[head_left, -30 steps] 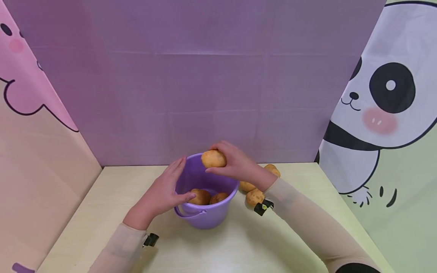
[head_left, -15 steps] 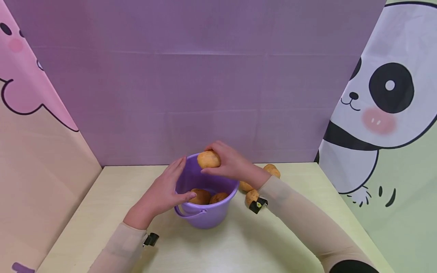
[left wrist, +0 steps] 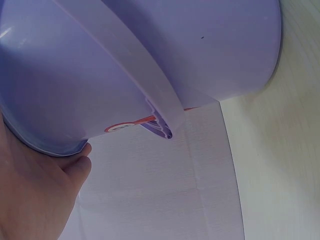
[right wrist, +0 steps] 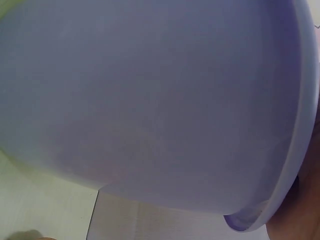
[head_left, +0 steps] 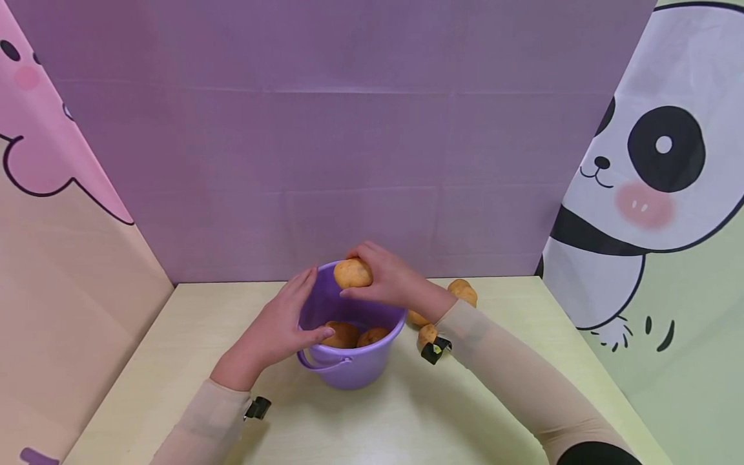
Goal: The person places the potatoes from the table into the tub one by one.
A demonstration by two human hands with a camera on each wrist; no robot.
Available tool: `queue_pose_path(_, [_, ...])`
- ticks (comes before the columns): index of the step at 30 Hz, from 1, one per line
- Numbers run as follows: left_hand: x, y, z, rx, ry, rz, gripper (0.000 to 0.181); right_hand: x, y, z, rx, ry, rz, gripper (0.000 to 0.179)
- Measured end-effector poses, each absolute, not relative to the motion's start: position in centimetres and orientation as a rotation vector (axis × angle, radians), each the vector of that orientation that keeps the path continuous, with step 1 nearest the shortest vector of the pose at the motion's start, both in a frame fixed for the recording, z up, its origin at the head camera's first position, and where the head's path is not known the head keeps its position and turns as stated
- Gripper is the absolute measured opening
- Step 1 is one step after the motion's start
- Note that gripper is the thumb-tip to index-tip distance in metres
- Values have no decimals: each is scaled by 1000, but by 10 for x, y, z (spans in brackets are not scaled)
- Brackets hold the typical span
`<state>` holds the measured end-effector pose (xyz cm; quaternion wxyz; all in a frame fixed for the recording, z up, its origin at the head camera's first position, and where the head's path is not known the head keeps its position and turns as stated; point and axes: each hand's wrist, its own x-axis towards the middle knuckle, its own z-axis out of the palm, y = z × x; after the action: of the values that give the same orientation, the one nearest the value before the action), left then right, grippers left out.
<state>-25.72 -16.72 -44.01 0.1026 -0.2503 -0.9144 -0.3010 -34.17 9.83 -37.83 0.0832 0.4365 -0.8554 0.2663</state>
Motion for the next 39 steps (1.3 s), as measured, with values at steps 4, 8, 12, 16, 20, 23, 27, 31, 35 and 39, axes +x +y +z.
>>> queue_pose_path(4, [-258, -167, -441, -740, -2697, -886, 120, -343, 98, -381, 1304, -2556, 781, 58])
queue_pose_path(8, [-258, -167, -441, -740, -2695, -883, 119, -344, 99, -382, 1305, -2552, 770, 59])
queue_pose_path(12, [-258, -166, -441, -734, -2695, -878, 118, -344, 100, -382, 1301, -2560, 763, 59])
queue_pose_path(16, [-258, -166, -442, -728, -2700, -877, 118, -344, 101, -381, 1300, -2563, 758, 57])
queue_pose_path(20, [-257, -166, -442, -730, -2696, -879, 119, -344, 102, -382, 1311, -2553, 767, 55])
queue_pose_path(23, [-257, -166, -441, -730, -2695, -883, 119, -344, 104, -382, 1319, -2544, 793, 54])
queue_pose_path(27, [-256, -165, -441, -732, -2693, -891, 119, -341, 109, -380, 1312, -2519, 865, 51])
queue_pose_path(31, [-256, -165, -440, -735, -2690, -893, 119, -339, 117, -380, 1298, -2468, 930, 45])
queue_pose_path(35, [-256, -165, -440, -728, -2682, -898, 117, -340, 128, -383, 1283, -2423, 970, 35])
queue_pose_path(39, [-256, -165, -440, -722, -2678, -905, 116, -339, 143, -385, 1230, -2416, 993, 29])
